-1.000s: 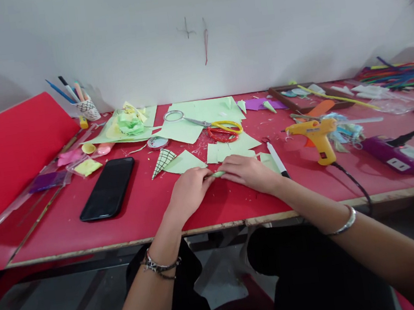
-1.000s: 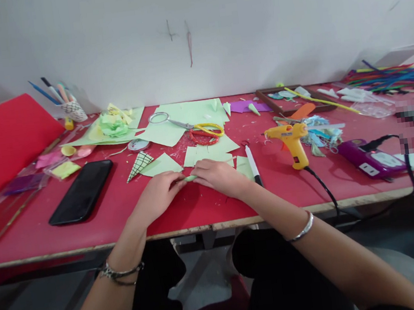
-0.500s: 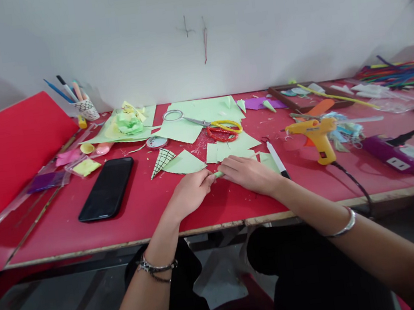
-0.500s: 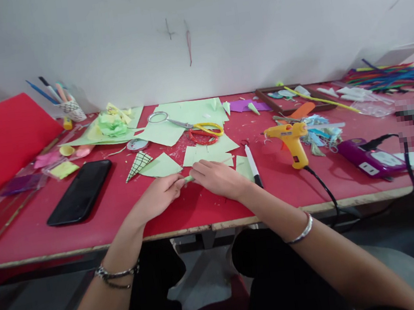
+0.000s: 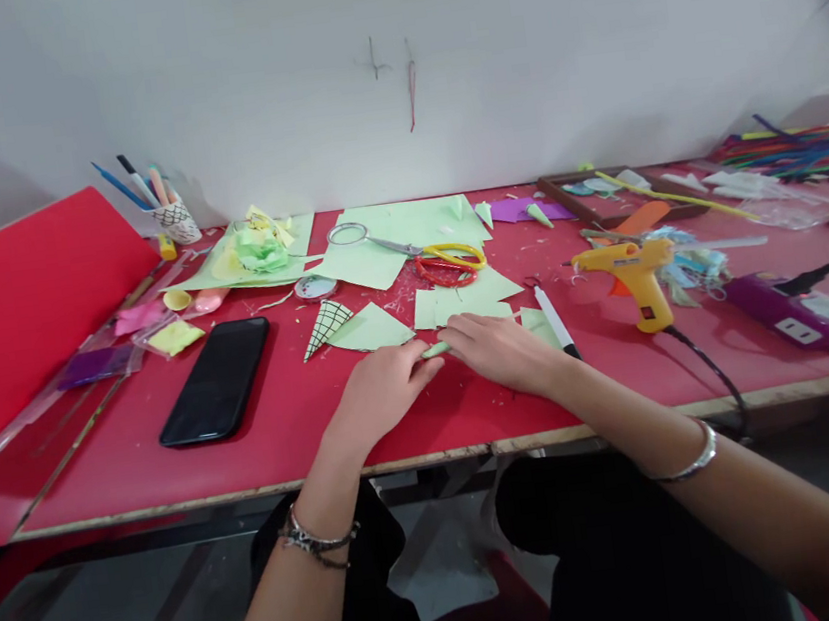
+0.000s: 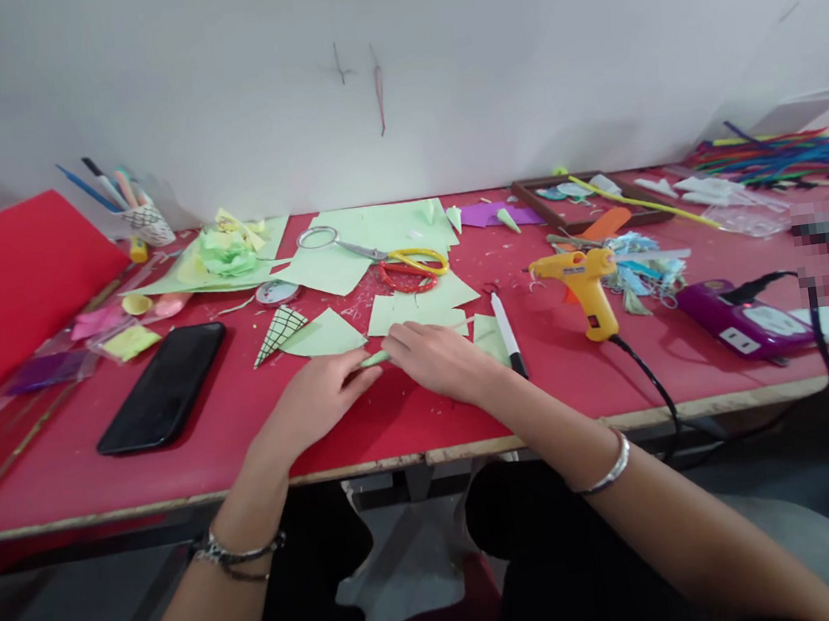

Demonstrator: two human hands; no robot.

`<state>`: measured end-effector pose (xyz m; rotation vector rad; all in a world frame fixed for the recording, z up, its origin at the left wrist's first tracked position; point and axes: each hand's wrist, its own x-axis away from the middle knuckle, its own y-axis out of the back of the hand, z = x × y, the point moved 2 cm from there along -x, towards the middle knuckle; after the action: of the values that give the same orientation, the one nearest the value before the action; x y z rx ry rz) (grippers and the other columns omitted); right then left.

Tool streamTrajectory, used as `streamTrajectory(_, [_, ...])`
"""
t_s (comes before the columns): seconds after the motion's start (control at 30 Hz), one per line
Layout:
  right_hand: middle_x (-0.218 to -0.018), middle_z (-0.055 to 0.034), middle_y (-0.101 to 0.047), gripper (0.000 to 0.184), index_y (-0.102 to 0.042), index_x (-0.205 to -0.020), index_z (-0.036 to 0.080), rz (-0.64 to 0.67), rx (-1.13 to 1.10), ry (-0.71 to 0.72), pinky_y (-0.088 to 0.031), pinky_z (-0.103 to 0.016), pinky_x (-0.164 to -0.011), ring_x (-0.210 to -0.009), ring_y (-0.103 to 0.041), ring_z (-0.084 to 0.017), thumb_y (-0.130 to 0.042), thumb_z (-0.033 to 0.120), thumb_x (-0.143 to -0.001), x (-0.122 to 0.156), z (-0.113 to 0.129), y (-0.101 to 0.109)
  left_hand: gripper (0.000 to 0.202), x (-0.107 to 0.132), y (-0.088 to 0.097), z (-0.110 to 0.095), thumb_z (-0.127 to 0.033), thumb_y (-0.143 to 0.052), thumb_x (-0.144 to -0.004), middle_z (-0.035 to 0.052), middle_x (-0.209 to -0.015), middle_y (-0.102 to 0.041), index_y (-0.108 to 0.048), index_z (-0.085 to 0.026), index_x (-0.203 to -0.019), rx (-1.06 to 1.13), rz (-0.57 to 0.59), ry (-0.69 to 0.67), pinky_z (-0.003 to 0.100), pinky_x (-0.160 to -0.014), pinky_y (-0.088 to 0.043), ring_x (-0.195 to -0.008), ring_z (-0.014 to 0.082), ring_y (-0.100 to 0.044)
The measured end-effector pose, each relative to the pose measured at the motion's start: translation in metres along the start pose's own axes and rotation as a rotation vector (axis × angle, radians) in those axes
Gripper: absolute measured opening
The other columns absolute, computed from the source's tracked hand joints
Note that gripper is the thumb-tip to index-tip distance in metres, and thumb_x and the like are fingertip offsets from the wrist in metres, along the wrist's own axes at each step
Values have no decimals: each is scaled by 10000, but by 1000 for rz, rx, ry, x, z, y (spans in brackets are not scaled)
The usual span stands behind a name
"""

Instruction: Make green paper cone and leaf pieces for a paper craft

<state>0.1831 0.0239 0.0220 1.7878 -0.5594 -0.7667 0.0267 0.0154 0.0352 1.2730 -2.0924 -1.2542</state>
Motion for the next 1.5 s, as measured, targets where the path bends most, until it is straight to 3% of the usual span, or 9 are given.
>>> streamTrajectory(0.1, [-789, -54, -532, 147, -516, -827, 148, 68, -79, -22, -291, -247, -529, -670, -502, -147, -375, 154, -869, 0, -4, 9, 339, -2, 0, -2, -383, -316, -873, 32, -638, -563, -530, -161, -731, -271, -36, -75, 227, -497, -278, -598, 159, -525])
streamTrajectory(0.23, [-782, -48, -534, 148, -523, -821, 142, 107, 6, 34, -284, -244, -526, -674, -513, -147, -382, 149, -864, 1, -5, 21, 420, -3, 0, 0, -404, -255, -886, 17, -582, -534, -514, -158, -665, -224, -16, -108, 227, -482, -265, -546, 139, -498])
streamTrajectory(0.37, [-798, -60, -540, 152, -534, -827, 134, 66, 147, 90, -285, -258, -532, -693, -517, -163, -387, 96, -837, 3, -2, 28, 464, 0, 2, 0, -431, -242, -880, -17, -510, -479, -442, -157, -563, 110, 66, -89, 207, -503, -311, -483, 97, -455])
streamTrajectory(0.73, [-702, -47, -528, 229, -530, -797, 135, -161, 340, 206, -281, -269, -506, -620, -470, -150, -318, 58, -839, -5, 2, 45, 431, 6, 4, -2, -456, -336, -848, -88, -317, -268, -373, -168, -529, 996, 385, 238, 154, -325, -216, -268, 33, -238])
streamTrajectory(1.0, [-729, -65, -551, 291, -533, -943, 98, -247, 401, 263, -333, -283, -560, -656, -485, -154, -251, 70, -877, -7, -3, 55, 449, 5, 3, -12, -347, -214, -895, -109, -271, -126, -281, -168, -489, 1386, 518, 242, 160, -354, -177, -238, 19, -101])
streamTrajectory(1.17, [-796, -74, -568, 251, -549, -910, 109, -12, 247, 191, -333, -275, -539, -664, -525, -161, -304, 82, -864, -4, -9, 50, 413, 4, 0, -14, -408, -297, -866, -72, -351, -325, -408, -166, -551, 968, 263, 167, 175, -401, -264, -328, 54, -308])
streamTrajectory(1.27, [-796, -59, -571, 199, -555, -906, 130, 163, 64, 84, -313, -251, -500, -647, -541, -154, -362, 164, -871, -2, -9, 49, 229, 4, 0, -15, -371, -452, -811, -16, -646, -568, -532, -164, -753, 636, 11, 23, 193, -524, -375, -525, 85, -485])
streamTrajectory(1.37, [-806, -57, -577, 218, -555, -932, 137, 208, -120, -36, -328, -235, -513, -663, -551, -153, -379, 251, -874, 0, -6, 53, 235, 4, 0, -19, -305, -572, -739, 7, -883, -599, -532, -193, -942, 512, -168, -73, 213, -621, -427, -661, 108, -540])
streamTrajectory(1.5, [-942, -83, -590, 264, -505, -1065, 146, 180, -322, -99, -381, -237, -584, -794, -569, -182, -445, 263, -836, 2, -4, 57, 181, 2, 1, -21, -285, -575, -742, 15, -842, -621, -571, -179, -889, 487, -330, -122, 215, -663, -442, -746, 131, -564])
